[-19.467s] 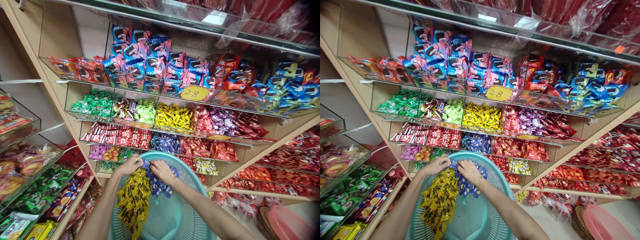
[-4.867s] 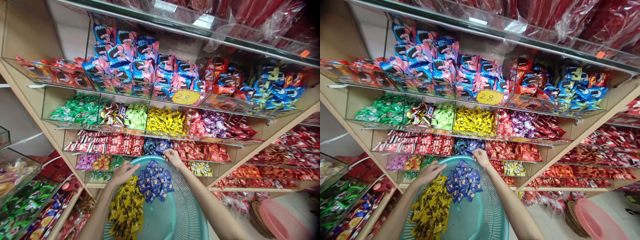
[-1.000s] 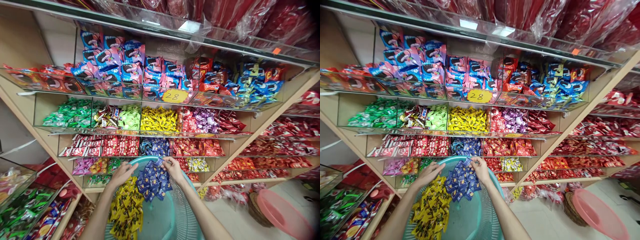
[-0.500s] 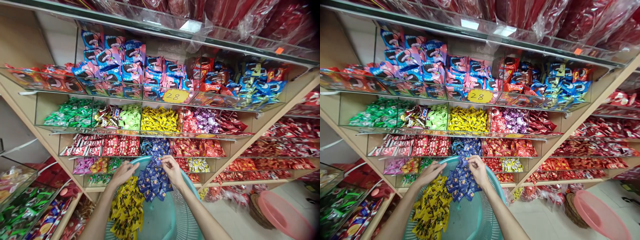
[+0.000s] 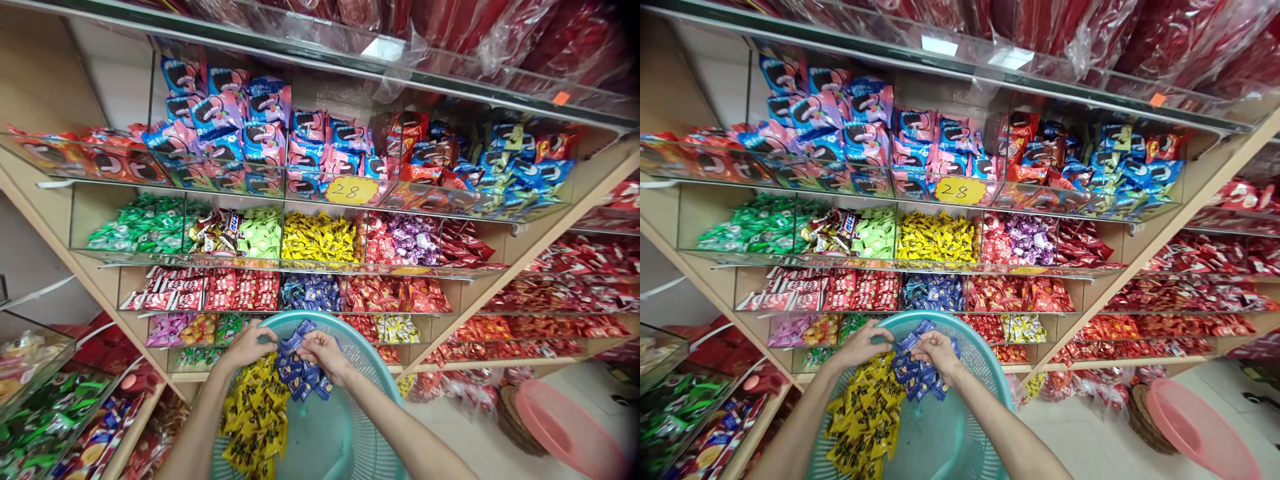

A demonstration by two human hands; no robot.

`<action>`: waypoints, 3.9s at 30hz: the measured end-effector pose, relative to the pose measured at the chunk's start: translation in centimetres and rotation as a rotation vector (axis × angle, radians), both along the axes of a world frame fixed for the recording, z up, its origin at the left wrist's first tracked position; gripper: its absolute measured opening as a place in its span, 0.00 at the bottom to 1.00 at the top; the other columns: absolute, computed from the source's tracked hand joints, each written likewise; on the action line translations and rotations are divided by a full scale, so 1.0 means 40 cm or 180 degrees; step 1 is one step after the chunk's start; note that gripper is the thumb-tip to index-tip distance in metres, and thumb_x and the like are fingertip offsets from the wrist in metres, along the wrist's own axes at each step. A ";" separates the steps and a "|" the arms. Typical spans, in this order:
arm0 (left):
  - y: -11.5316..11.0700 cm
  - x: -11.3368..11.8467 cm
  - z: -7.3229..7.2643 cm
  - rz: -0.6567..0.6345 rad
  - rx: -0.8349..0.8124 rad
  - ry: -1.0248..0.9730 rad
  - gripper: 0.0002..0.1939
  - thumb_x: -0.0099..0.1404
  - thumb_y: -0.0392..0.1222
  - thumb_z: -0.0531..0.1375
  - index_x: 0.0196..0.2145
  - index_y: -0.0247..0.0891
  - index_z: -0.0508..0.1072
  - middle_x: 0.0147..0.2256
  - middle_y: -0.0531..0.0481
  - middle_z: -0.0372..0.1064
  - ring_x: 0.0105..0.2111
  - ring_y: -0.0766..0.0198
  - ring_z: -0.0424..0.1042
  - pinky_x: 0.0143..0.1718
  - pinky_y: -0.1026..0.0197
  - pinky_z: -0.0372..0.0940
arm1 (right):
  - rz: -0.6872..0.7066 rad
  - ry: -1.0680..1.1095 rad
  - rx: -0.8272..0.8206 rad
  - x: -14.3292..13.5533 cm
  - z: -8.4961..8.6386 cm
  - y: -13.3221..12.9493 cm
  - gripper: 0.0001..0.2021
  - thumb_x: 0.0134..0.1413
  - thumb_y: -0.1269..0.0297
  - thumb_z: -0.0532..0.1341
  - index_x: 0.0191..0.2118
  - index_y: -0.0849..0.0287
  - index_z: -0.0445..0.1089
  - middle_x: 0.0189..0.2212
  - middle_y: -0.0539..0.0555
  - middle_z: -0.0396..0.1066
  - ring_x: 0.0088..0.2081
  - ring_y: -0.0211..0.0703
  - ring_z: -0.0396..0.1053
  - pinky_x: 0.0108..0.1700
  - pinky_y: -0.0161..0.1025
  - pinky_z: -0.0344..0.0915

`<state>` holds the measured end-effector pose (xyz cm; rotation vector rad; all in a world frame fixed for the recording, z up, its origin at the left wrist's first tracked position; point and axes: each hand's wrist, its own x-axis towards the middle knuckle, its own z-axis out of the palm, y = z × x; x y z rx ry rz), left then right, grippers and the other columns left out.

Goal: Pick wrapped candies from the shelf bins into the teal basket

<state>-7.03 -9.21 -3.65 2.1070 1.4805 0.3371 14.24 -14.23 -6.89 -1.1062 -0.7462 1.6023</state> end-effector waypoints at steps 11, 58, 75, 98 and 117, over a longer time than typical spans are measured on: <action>0.014 -0.013 -0.032 -0.0171 -0.0039 -0.0351 0.14 0.50 0.54 0.60 0.29 0.43 0.78 0.47 0.51 0.62 0.46 0.56 0.65 0.50 0.59 0.57 | 0.0169 -0.0350 0.0263 -0.041 -0.029 -0.004 0.20 0.34 0.53 0.69 0.31 0.58 0.65 0.20 0.45 0.68 0.23 0.35 0.69 0.26 0.31 0.64; -0.010 0.007 0.021 0.0136 -0.0270 -0.0294 0.29 0.46 0.71 0.54 0.28 0.45 0.77 0.49 0.47 0.64 0.48 0.49 0.64 0.49 0.54 0.58 | 0.0774 -0.2482 -0.0040 0.209 0.029 0.016 0.16 0.44 0.58 0.60 0.15 0.58 0.56 0.06 0.41 0.52 0.11 0.29 0.48 0.15 0.29 0.42; -0.014 0.007 0.018 0.0051 -0.0147 -0.0183 0.28 0.49 0.71 0.53 0.29 0.45 0.77 0.46 0.48 0.65 0.47 0.50 0.66 0.45 0.58 0.60 | 0.0174 -0.2865 -0.0067 0.182 -0.012 0.023 0.08 0.53 0.64 0.54 0.25 0.57 0.60 0.09 0.46 0.63 0.12 0.37 0.61 0.18 0.30 0.51; -0.004 -0.001 -0.022 0.0083 -0.0043 -0.0341 0.28 0.47 0.70 0.55 0.27 0.44 0.77 0.43 0.49 0.66 0.47 0.52 0.65 0.48 0.59 0.58 | 0.0757 -0.6733 0.1475 0.153 0.111 0.263 0.14 0.56 0.75 0.51 0.44 0.60 0.69 0.48 0.61 0.65 0.49 0.47 0.61 0.45 0.38 0.57; -0.013 0.002 -0.008 0.0130 -0.0176 -0.0244 0.28 0.47 0.71 0.54 0.26 0.43 0.76 0.48 0.49 0.64 0.50 0.50 0.63 0.49 0.58 0.59 | 0.0777 -0.7104 0.1417 0.162 0.059 0.304 0.15 0.51 0.74 0.56 0.45 0.63 0.70 0.50 0.65 0.62 0.47 0.51 0.60 0.45 0.43 0.56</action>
